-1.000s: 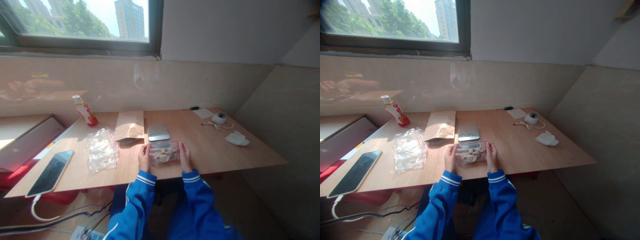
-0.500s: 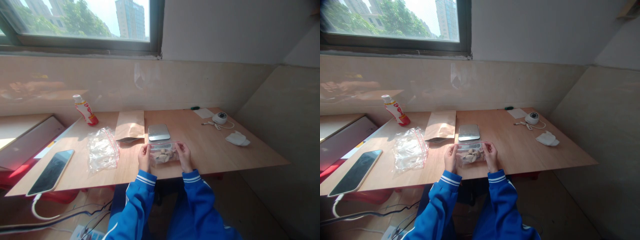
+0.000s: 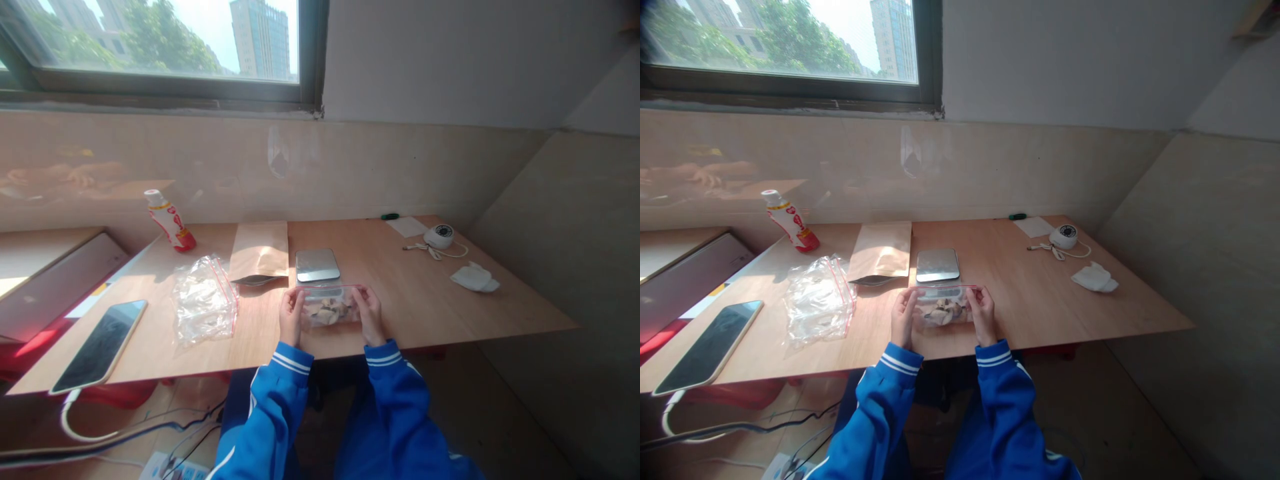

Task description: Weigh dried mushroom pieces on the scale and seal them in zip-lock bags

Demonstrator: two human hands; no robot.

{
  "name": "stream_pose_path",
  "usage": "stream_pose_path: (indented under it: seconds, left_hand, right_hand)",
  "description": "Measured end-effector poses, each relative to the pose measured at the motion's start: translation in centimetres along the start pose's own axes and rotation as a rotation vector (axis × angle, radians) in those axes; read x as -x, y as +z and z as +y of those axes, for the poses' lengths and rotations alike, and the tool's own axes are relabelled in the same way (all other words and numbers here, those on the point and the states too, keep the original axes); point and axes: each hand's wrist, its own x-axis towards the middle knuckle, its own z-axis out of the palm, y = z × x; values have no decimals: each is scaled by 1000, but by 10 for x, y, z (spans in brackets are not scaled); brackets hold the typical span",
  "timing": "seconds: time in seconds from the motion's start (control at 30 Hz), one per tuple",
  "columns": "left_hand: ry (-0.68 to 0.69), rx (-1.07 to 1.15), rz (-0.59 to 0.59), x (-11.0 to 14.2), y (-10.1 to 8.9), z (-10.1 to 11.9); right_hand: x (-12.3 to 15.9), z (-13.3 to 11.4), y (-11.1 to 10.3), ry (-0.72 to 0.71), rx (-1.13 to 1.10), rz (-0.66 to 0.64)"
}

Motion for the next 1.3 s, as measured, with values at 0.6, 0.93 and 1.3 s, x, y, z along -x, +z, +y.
stream_pose_path:
  seconds: [0.6, 0.93, 1.3]
  left_hand:
    - [4, -14, -2, 1, -1, 4]
    - [-1, -61, 7, 1, -2, -1]
    - [-68, 60, -100, 2, 3, 3]
  right_hand:
    - [2, -2, 2, -46, 192, -100]
    - [2, 0, 1, -81, 254, -76]
    - [4, -7, 3, 31, 120, -137]
